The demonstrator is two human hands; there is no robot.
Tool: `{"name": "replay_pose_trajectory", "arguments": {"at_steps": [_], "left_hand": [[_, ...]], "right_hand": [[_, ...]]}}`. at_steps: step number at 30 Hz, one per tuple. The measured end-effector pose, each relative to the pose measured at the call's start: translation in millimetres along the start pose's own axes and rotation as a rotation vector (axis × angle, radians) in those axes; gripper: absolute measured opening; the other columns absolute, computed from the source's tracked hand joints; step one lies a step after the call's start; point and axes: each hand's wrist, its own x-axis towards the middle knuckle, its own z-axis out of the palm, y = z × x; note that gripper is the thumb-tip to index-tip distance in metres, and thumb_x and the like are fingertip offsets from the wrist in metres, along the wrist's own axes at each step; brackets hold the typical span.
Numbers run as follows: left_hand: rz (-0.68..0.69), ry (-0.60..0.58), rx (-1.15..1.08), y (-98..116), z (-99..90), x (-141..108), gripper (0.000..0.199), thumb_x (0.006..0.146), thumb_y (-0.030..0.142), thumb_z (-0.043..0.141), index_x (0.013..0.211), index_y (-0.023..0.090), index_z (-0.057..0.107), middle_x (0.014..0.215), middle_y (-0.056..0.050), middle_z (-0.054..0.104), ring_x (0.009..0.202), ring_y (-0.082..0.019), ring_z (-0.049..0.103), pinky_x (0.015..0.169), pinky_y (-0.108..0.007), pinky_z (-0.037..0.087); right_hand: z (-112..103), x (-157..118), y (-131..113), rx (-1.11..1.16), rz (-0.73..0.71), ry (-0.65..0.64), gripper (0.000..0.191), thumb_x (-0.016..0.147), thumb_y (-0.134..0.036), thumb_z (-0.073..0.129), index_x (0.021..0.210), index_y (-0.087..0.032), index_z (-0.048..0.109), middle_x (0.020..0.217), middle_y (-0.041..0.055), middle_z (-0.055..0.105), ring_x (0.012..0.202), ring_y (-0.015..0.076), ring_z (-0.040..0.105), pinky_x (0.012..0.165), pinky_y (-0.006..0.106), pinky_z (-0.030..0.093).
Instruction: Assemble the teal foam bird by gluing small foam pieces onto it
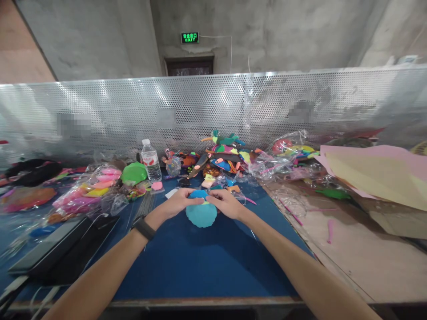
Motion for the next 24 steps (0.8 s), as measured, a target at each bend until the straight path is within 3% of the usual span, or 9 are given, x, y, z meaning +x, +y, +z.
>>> {"name": "replay_pose_trajectory", "arguments": {"at_steps": [7, 17, 24], "left_hand": [[-0.041, -0.005, -0.055, -2.0, 1.5, -0.3, 0.035, 0.077, 0.044, 0.071, 0.094, 0.013, 0.070, 0.086, -0.007, 0.068, 0.069, -0.013, 0.059, 0.064, -0.025, 0.044], [0.004, -0.018, -0.011, -3.6, 0.1, 0.3, 0.033, 0.068, 0.037, 0.079, 0.088, 0.012, 0.069, 0.080, -0.005, 0.067, 0.065, -0.011, 0.056, 0.062, -0.024, 0.042], [-0.078, -0.061, -0.091, -7.7, -0.1, 1.1, 0.038, 0.074, 0.042, 0.074, 0.098, 0.012, 0.070, 0.088, -0.009, 0.069, 0.070, -0.014, 0.060, 0.067, -0.027, 0.045]], "right_hand": [[-0.9, -0.7, 1.7, -0.073, -0.017, -0.009, 0.044, 0.089, -0.055, 0.047, 0.064, -0.020, 0.038, 0.056, -0.0054, 0.032, 0.051, 0.0108, 0.039, 0.050, 0.025, 0.031], [-1.8, -0.3, 5.9, -0.143, -0.037, -0.003, 0.046, 0.091, -0.056, 0.044, 0.062, -0.020, 0.039, 0.053, -0.0052, 0.034, 0.050, 0.0110, 0.038, 0.050, 0.026, 0.027], [-1.0, -0.4, 4.9, -0.145, -0.036, -0.011, 0.047, 0.091, -0.057, 0.042, 0.062, -0.020, 0.040, 0.053, -0.0047, 0.034, 0.050, 0.0117, 0.040, 0.050, 0.026, 0.029]]}}
